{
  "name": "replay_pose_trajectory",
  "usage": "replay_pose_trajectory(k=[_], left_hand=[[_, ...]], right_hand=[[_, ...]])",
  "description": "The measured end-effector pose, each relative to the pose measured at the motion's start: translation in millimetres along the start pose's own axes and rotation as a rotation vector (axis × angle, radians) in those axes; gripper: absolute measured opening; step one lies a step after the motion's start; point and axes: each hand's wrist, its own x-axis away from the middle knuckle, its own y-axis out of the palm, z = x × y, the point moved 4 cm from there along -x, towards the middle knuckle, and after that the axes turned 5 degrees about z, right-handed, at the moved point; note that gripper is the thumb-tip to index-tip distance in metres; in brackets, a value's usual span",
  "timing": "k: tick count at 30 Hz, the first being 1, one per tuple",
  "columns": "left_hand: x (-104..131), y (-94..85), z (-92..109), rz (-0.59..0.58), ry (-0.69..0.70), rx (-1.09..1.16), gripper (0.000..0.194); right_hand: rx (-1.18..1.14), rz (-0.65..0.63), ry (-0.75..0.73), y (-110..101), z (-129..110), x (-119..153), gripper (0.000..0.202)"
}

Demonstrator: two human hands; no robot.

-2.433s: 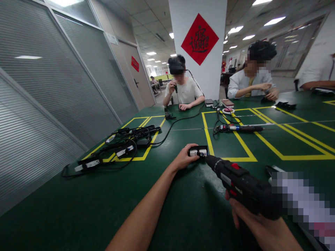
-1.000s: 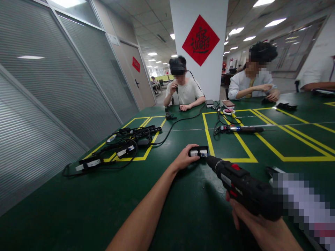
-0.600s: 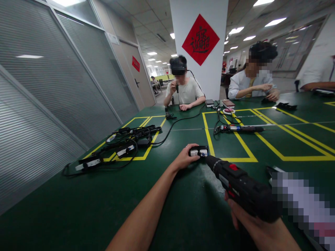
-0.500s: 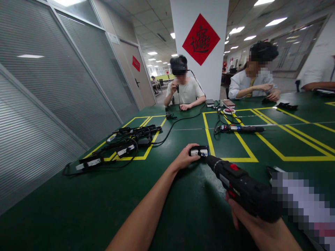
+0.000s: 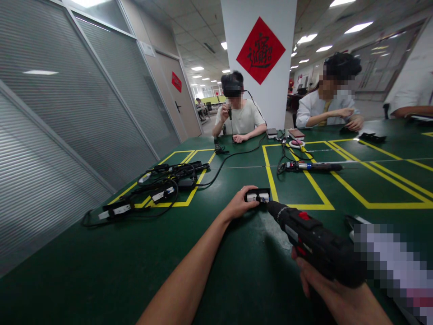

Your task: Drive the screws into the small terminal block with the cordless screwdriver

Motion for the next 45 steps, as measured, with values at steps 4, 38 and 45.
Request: replay_pose_trajectory(k=[4, 38, 45], left_hand=[[-0.6, -0.1, -0.3, 0.008, -0.008, -0.005, 0.053], [0.3, -0.4, 2.0, 0.016, -0.013, -0.012, 0.049], [1.2, -0.5, 5.5, 0.008, -0.022, -0.011, 0.050]], right_hand=[[-0.082, 0.011, 0.015, 1.8, 5.7, -2.2, 0.026], [0.042, -0.175, 0.109, -24.4, -47.5, 15.0, 0.044], [0.092, -0.195, 0.086, -23.9, -43.8, 14.0, 0.044]])
